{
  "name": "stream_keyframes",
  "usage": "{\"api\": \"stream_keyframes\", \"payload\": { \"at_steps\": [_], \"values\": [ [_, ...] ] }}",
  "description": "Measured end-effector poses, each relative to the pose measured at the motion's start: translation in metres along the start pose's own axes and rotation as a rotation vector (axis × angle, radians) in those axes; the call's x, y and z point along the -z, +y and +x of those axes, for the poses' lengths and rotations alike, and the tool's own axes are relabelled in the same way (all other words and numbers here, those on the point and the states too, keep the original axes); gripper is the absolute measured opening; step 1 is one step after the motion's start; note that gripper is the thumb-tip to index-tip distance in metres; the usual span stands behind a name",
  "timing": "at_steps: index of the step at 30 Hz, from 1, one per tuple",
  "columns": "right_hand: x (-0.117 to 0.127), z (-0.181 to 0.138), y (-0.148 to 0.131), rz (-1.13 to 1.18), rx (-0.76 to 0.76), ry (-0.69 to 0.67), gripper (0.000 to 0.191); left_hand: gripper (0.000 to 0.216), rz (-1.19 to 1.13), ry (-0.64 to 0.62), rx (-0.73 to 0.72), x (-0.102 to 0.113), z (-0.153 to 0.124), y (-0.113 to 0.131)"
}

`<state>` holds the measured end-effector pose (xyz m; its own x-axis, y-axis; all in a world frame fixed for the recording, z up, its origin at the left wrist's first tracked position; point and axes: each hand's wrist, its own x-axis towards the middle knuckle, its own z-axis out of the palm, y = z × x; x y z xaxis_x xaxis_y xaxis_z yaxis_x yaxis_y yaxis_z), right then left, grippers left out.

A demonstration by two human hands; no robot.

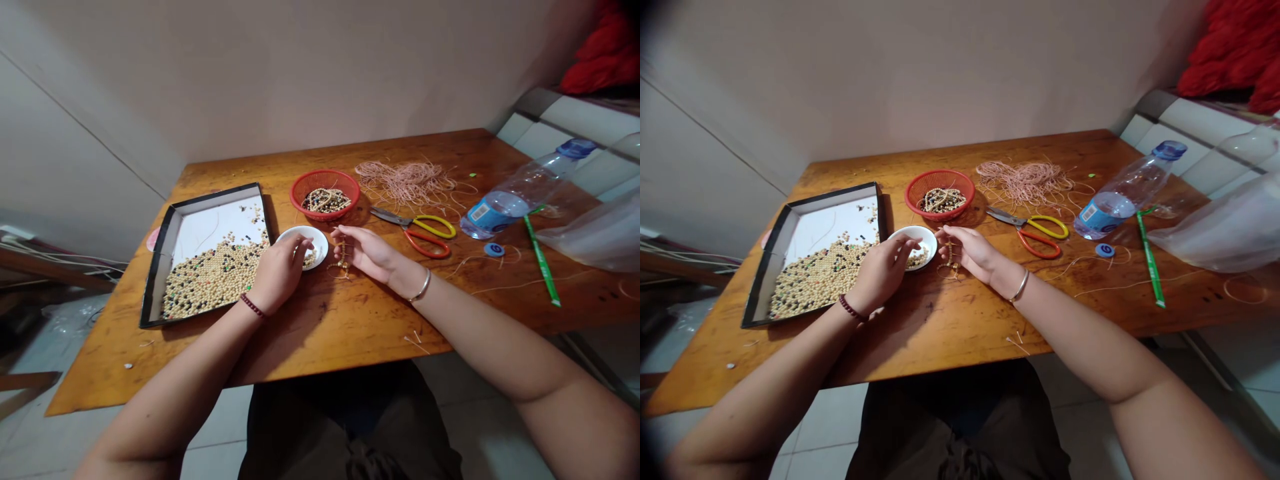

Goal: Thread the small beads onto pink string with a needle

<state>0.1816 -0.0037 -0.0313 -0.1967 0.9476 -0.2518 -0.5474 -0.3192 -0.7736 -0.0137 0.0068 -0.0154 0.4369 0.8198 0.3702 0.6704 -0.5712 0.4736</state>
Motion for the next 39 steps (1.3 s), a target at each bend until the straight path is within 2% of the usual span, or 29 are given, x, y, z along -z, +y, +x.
{"api": "stream_keyframes", "payload": {
  "at_steps": [3, 7, 14, 21, 23, 26, 29, 31, 35, 39],
  "values": [
    [0.0, 0.0, -0.001, 0.037, -0.022, 0.001, 0.013, 0.035, 0.02, 0.021, -0.04, 0.001, 0.002, 0.0],
    [-0.001, -0.001, -0.002, 0.045, -0.024, 0.016, 0.014, 0.036, 0.006, -0.004, 0.016, 0.002, 0.002, 0.0],
    [0.0, -0.001, -0.001, 0.021, 0.024, 0.002, 0.016, 0.032, -0.228, -0.071, 0.111, 0.004, -0.001, 0.003],
    [0.0, -0.001, -0.002, -0.019, 0.043, -0.005, 0.014, 0.024, -0.057, -0.023, -0.017, 0.003, -0.001, 0.003],
    [-0.003, -0.002, -0.002, -0.096, 0.072, -0.006, 0.015, 0.025, -0.034, -0.019, -0.042, 0.003, -0.001, 0.005],
    [-0.007, -0.003, 0.0, -0.355, 0.187, -0.033, 0.021, 0.027, -0.053, -0.012, -0.088, 0.004, -0.001, 0.009],
    [-0.008, -0.003, 0.003, -0.632, 0.306, -0.109, 0.03, 0.024, -0.118, -0.008, -0.119, 0.004, -0.001, 0.011],
    [-0.008, -0.003, 0.006, -0.739, 0.339, -0.162, 0.033, 0.02, -0.155, 0.003, -0.118, 0.003, -0.001, 0.011],
    [-0.008, -0.004, 0.007, -0.814, 0.339, -0.199, 0.036, 0.018, -0.157, 0.029, -0.086, 0.001, -0.001, 0.009],
    [-0.008, -0.006, 0.004, -0.774, 0.294, -0.19, 0.036, 0.019, -0.17, 0.113, -0.022, 0.001, -0.002, 0.008]
  ]
}}
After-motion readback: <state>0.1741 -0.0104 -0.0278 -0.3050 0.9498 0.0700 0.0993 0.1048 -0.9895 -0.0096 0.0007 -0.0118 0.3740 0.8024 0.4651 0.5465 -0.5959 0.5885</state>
